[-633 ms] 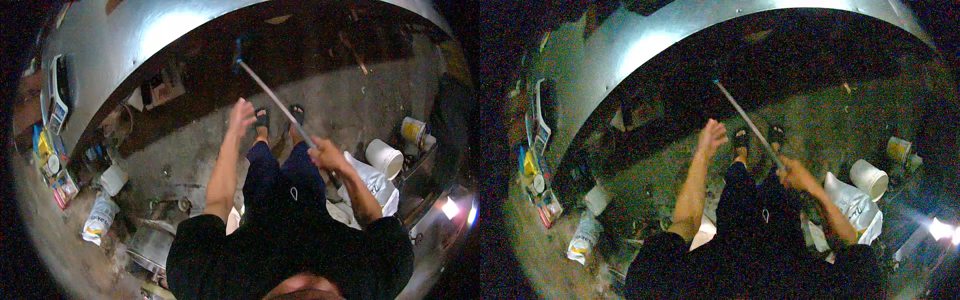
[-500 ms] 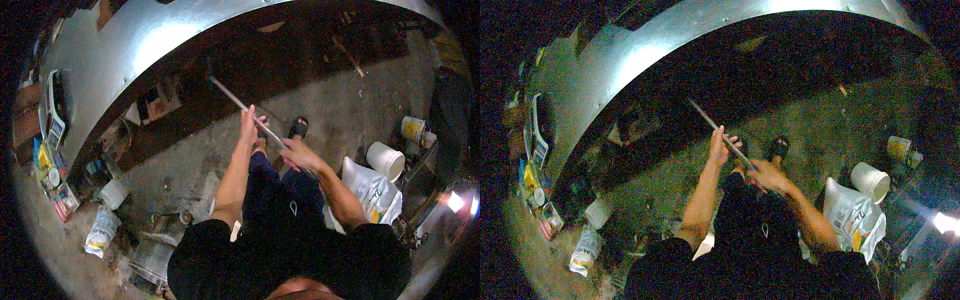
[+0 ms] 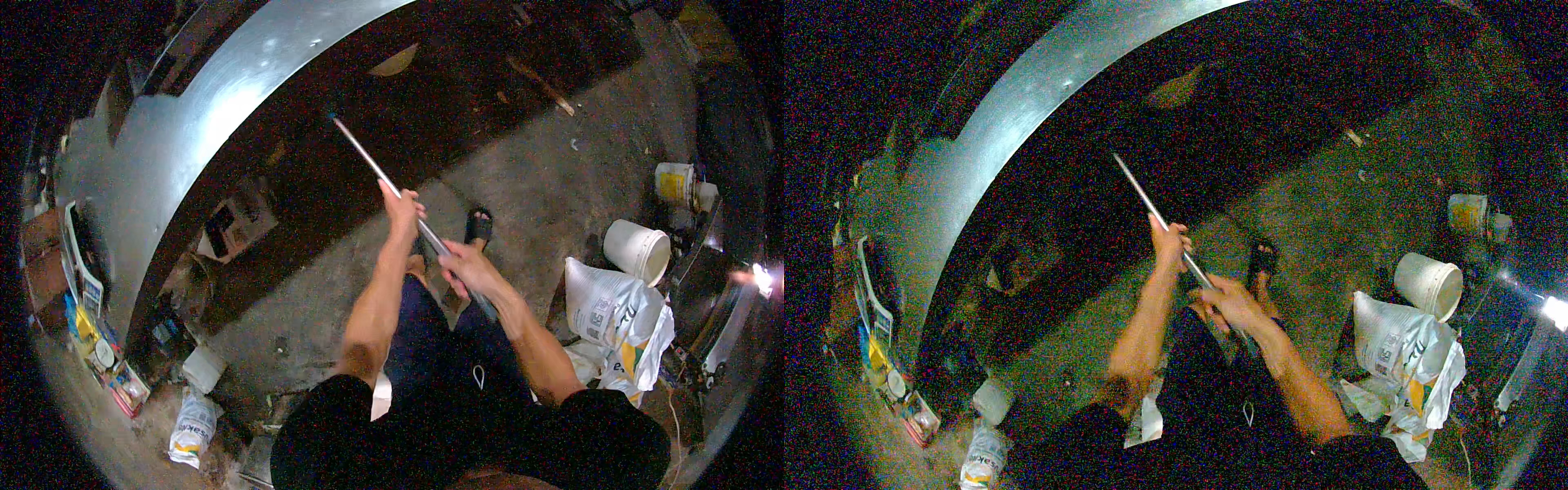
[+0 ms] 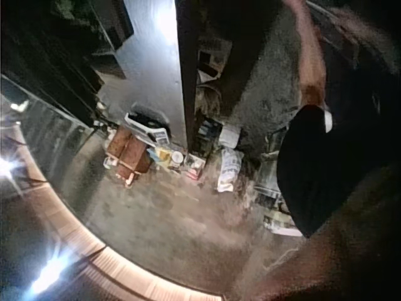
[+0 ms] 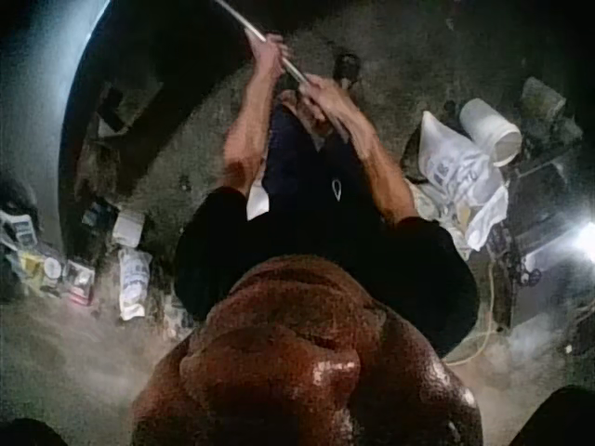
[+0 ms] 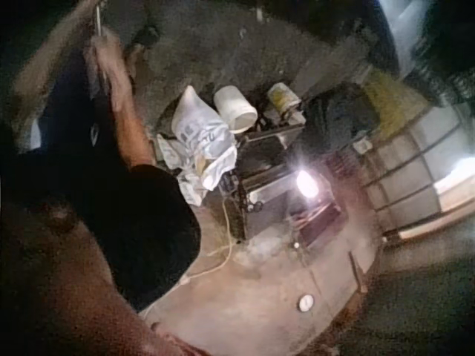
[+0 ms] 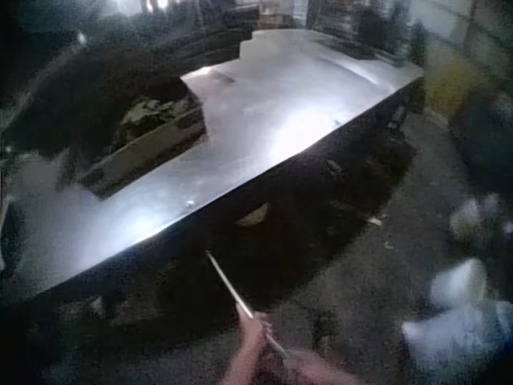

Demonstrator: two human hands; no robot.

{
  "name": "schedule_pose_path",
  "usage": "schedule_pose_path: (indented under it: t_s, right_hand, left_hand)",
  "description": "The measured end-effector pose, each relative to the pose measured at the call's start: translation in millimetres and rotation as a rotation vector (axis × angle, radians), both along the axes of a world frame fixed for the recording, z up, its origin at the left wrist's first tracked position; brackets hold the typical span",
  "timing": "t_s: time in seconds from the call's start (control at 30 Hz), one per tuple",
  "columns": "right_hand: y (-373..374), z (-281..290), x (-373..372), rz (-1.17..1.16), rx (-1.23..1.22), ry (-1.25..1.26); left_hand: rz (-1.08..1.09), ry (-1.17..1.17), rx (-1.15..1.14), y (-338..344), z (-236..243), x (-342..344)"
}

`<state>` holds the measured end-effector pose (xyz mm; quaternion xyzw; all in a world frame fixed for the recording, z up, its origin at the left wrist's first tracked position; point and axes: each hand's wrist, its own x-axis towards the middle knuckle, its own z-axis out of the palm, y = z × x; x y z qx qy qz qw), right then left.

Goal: The person sweeps a cluttered concrete floor using a long-handled broom. They move around various items including stacked metal trays, cardboard boxes, and plastic containers, sweeping debris into a pile.

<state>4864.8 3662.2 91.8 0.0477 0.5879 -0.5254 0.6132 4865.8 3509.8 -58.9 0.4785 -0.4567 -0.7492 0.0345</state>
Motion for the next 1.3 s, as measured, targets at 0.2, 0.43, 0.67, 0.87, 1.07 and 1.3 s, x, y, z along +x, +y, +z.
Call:
schedule_pose_path:
  t_s: [0.2,0.43,0.67,0.87,1.07,1.3]
  right_hand:
    - [14.5,-64.2,-35.5,-0.439,0.056,-0.345]
    - [61.2,2.2,31.9,-0.093,-0.013,-0.441]
    - [127.0,-36.4,-62.8,-0.574,-0.164,-0.776]
    - [235.1,61.4,-61.3,-0.506,0.193,-0.518]
    - [164.1,87.8,-45.1,-0.234,0.026,-0.532]
    - [76.0,-32.2,-132.7,-0.272,-0.151,-0.486]
  left_hand:
    - [-0.223,-0.268,0.125,12.4,-37.4,-78.4]
    - [0.199,-0.174,0.104,54.2,14.5,46.2]
    - [0.309,-0.239,0.358,106.2,-64.7,-29.0]
    - [0.079,-0.207,0.325,257.4,18.4,-77.8]
    - [0.170,-0.055,0.189,155.1,67.8,-18.2]
    - [0.223,-0.182,0.226,69.1,-34.8,-88.0]
